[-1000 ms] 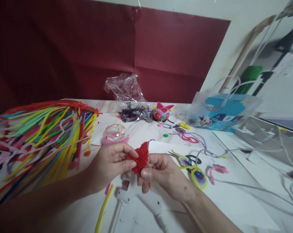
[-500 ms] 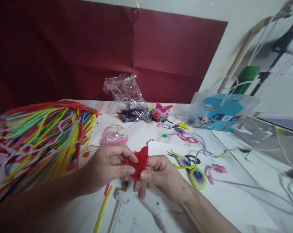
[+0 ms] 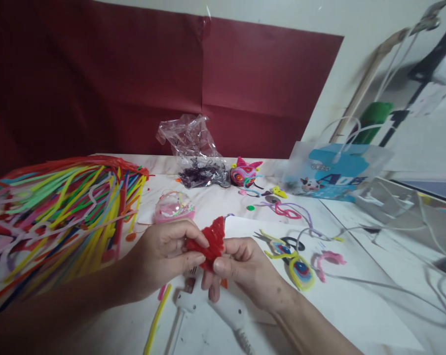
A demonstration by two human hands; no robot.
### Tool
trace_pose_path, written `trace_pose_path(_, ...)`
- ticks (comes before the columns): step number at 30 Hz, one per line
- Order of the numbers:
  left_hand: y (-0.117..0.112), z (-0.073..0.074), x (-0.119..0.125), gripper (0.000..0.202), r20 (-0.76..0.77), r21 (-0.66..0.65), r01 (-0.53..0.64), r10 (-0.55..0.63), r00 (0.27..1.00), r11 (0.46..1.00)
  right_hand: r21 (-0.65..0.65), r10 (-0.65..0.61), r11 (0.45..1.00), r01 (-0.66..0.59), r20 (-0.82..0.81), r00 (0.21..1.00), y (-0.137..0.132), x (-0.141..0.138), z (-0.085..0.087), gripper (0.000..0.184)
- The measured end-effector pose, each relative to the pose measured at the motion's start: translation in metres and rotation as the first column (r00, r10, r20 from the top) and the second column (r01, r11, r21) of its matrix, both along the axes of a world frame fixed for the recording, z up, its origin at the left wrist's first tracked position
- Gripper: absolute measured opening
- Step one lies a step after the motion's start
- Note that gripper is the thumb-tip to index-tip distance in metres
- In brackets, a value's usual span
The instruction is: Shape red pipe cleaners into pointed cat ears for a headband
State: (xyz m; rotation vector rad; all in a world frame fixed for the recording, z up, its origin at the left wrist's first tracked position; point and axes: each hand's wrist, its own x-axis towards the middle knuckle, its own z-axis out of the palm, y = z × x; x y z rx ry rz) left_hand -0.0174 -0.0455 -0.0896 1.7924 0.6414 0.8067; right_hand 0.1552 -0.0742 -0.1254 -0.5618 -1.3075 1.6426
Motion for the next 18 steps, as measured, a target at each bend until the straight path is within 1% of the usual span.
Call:
trace_pose_path(3,0.0,0.0,0.002,0.009,0.06,-0.009,-0.02,0.021,0.998,1.0,0.022,0.0,1.0,-0.001,0.063,0.998,0.001,0.003,0.001,0.025)
trace_pose_path(6,0.001,0.0,0.003,0.023,0.129,-0.035,-0.048,0.052,0.99,0.998,0.042,-0.074,0.997,0.069,0.133,0.988,0.002,0.003,0.003,0.024)
trace_pose_path(9,0.003,0.001,0.003,0.029,0.129,-0.093,-0.072,0.084,0.988,0.993,0.096,-0.17,0.984,0.152,0.227,0.959,0.002,0.002,0.006,0.026)
trace_pose_path(12,0.007,0.001,0.004,0.024,0.085,-0.189,-0.089,0.107,0.991,0.978,0.13,-0.238,0.97,0.207,0.314,0.919,0.0,0.0,0.01,0.029)
trace_pose_path(14,0.008,0.0,0.005,0.018,0.066,-0.237,-0.098,0.117,0.991,0.967,0.137,-0.26,0.964,0.226,0.339,0.904,-0.001,-0.001,0.012,0.032)
trace_pose_path(16,0.009,-0.001,0.006,0.012,0.068,-0.256,-0.105,0.127,0.99,0.961,0.138,-0.279,0.959,0.246,0.342,0.897,-0.002,-0.003,0.013,0.032)
trace_pose_path(18,0.009,-0.002,0.007,0.011,0.066,-0.262,-0.107,0.128,0.99,0.959,0.129,-0.296,0.955,0.267,0.344,0.891,-0.001,-0.003,0.011,0.031)
